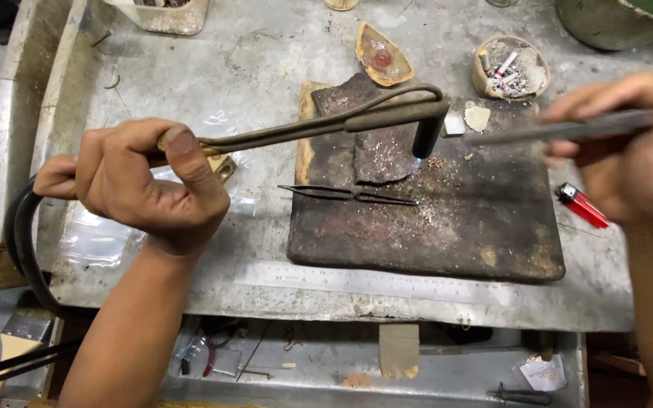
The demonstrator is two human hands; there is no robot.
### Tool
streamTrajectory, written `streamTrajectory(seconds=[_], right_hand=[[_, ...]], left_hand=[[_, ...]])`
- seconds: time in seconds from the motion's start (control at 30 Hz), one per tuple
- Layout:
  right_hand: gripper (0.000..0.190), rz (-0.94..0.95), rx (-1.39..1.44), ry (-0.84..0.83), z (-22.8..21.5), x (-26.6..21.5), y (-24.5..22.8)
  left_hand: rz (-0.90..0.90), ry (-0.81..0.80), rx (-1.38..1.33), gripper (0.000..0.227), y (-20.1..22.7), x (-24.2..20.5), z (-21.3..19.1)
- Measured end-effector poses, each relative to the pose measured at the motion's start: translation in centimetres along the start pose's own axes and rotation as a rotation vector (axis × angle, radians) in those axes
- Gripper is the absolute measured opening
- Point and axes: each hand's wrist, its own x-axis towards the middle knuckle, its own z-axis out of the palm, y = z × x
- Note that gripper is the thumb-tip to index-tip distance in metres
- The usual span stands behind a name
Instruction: The person uses a blowtorch and tweezers to heat and solder small metal pieces on a workbench. They repeatedly apply flame to the metal and adjust the pieces with tweezers, then place the heated items on a ceramic tile to cool.
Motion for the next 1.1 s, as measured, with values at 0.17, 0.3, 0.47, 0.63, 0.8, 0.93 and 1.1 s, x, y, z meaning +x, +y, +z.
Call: streamTrajectory(seconds=[0.17,0.3,0.47,0.63,0.8,0.93,1.1], right_hand=[[0.028,0.001,0.007,0.056,2.5,-0.1,2.8],[0.033,-0.035,-0.071,-0.092,1.4,-1.1,4.9],[0.023,-0.057,-0.163,-0.209,1.8,-1.4,4.2],[0.021,-0.041,-0.148,-0.248,1.9,-1.5,4.1],[0.023,-0.037,-0.133,-0.264,2.3,-1.5,3.9],[0.022,-0.016,-0.137,-0.250,2.4,-1.6,3.8],[0.021,-0.016,-0.155,-0.228,2.6,-1.6,3.8]], left_hand=[[-0.016,-0.052,0.020,0.031,-0.4,-1.4,0.4],[0.054,-0.114,0.016,0.028,-0.5,-2.0,0.4],[0.051,-0.174,-0.003,0.034,-0.5,-2.3,0.5],[0.027,-0.209,-0.043,0.041,-0.7,-2.6,0.6],[0.098,-0.217,-0.029,0.034,-1.2,-2.6,0.3],[0.079,-0.211,-0.011,0.034,-1.1,-2.5,0.3],[0.070,-0.209,-0.002,0.035,-1.2,-2.6,0.3]])
